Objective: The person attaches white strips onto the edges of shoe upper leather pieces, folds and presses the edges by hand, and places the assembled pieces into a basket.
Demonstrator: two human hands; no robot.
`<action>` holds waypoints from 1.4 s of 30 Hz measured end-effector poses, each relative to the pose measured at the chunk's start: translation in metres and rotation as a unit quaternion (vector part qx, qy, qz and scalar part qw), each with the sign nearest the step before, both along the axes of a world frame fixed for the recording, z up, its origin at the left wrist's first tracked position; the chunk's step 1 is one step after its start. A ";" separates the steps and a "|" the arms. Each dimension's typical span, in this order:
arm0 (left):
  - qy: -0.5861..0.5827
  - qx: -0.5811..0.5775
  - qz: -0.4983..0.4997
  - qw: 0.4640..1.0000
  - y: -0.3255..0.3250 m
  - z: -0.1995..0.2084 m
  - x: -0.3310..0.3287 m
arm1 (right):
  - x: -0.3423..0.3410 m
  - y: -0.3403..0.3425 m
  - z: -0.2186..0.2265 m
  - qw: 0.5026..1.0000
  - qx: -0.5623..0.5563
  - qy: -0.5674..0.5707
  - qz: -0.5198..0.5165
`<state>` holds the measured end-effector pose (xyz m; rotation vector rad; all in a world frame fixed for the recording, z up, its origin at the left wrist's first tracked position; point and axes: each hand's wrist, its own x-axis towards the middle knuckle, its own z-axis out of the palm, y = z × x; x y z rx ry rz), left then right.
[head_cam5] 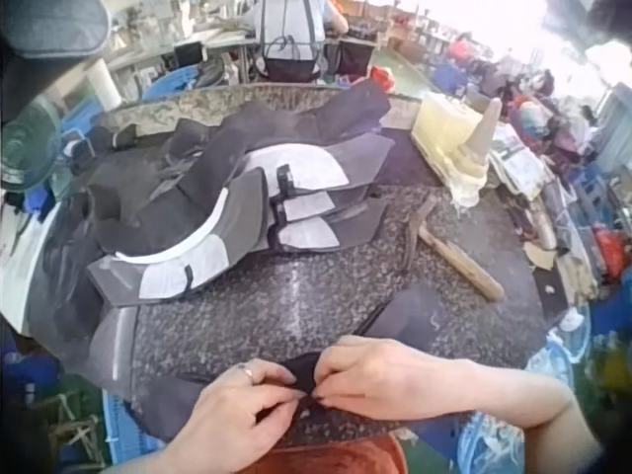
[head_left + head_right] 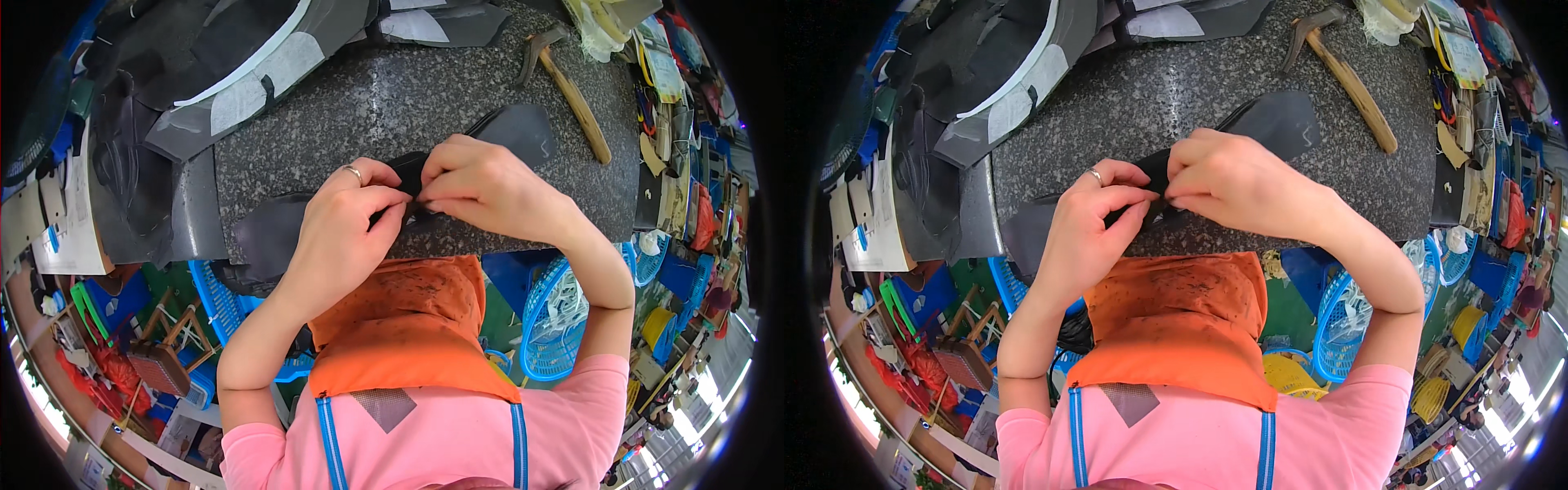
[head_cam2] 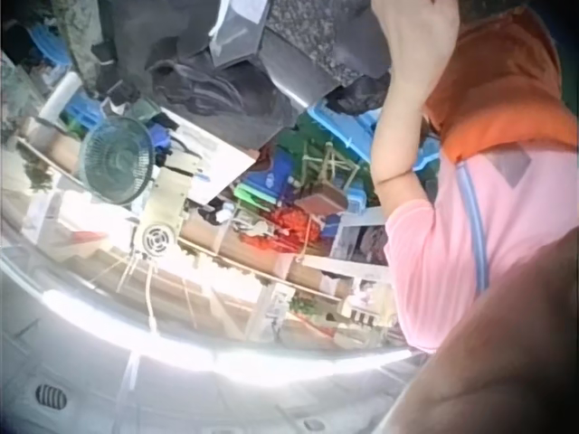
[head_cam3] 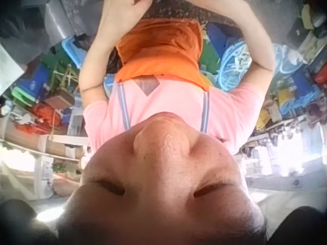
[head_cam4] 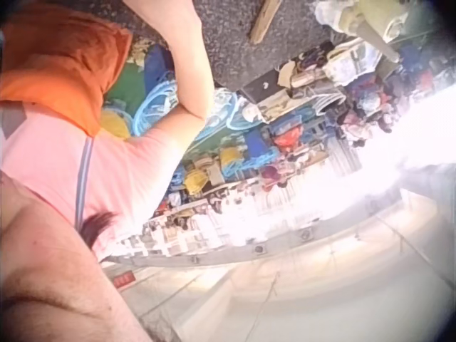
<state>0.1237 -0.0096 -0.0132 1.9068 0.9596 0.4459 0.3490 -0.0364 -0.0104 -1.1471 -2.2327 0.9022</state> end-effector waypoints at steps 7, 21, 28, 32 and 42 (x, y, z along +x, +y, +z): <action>0.018 0.081 -0.065 0.994 0.002 0.006 0.002 | 0.002 -0.008 -0.003 0.999 0.032 -0.013 0.009; 0.078 0.281 -0.125 0.948 -0.017 -0.011 -0.008 | -0.017 -0.016 -0.003 0.988 0.114 -0.104 0.001; 0.063 0.457 -0.008 0.887 -0.019 0.017 -0.044 | -0.023 -0.025 0.005 0.994 0.077 -0.001 -0.079; -0.318 0.046 0.232 0.918 -0.020 0.029 -0.043 | -0.044 -0.010 0.032 0.966 -0.074 0.229 -0.091; -0.081 0.060 0.325 0.940 0.151 0.043 -0.166 | -0.086 0.082 -0.029 0.981 0.141 0.052 -0.126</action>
